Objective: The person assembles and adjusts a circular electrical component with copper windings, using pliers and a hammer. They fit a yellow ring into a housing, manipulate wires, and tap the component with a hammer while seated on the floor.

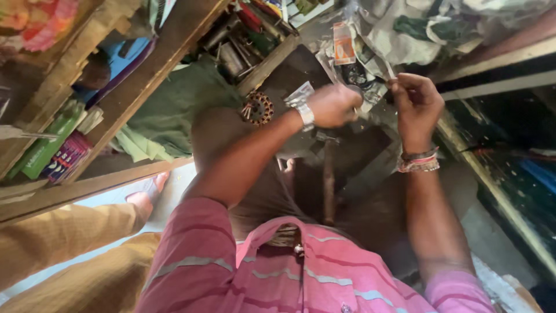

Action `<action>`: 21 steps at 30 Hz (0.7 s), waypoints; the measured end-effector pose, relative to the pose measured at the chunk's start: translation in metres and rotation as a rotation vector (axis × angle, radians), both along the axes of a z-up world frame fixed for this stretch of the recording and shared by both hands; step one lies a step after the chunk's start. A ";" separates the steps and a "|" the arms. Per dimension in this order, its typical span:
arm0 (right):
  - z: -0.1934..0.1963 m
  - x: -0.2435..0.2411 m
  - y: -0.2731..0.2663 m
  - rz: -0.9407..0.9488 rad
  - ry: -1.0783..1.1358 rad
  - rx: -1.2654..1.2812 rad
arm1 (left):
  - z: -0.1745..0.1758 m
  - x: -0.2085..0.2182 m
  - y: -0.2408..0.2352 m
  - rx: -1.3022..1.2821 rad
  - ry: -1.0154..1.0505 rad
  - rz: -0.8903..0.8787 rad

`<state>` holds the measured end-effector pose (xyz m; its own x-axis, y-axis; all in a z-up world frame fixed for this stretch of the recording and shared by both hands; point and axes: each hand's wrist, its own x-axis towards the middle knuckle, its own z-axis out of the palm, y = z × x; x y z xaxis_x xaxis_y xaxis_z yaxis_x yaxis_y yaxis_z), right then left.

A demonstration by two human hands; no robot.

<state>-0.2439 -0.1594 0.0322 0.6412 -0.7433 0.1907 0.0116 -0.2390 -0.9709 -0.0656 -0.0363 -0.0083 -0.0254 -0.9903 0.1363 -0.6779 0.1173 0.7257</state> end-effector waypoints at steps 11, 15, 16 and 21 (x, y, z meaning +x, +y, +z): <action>0.037 0.160 0.065 0.647 0.344 -0.497 | -0.073 -0.037 -0.031 0.119 -0.063 -0.093; -0.021 0.231 0.084 0.671 0.413 -0.842 | -0.109 -0.042 -0.053 0.087 -0.002 0.125; -0.036 0.246 0.087 0.676 0.437 -0.936 | -0.114 -0.043 -0.057 0.078 0.012 0.161; -0.096 0.285 0.099 0.455 0.564 -0.834 | -0.111 -0.042 -0.054 -0.069 0.207 0.372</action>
<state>0.0413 -0.0601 -0.0641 0.9749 -0.1899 0.1164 -0.1289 -0.9073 -0.4003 -0.1079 -0.0900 -0.1193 0.3670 -0.9150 0.1673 -0.5241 -0.0548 0.8499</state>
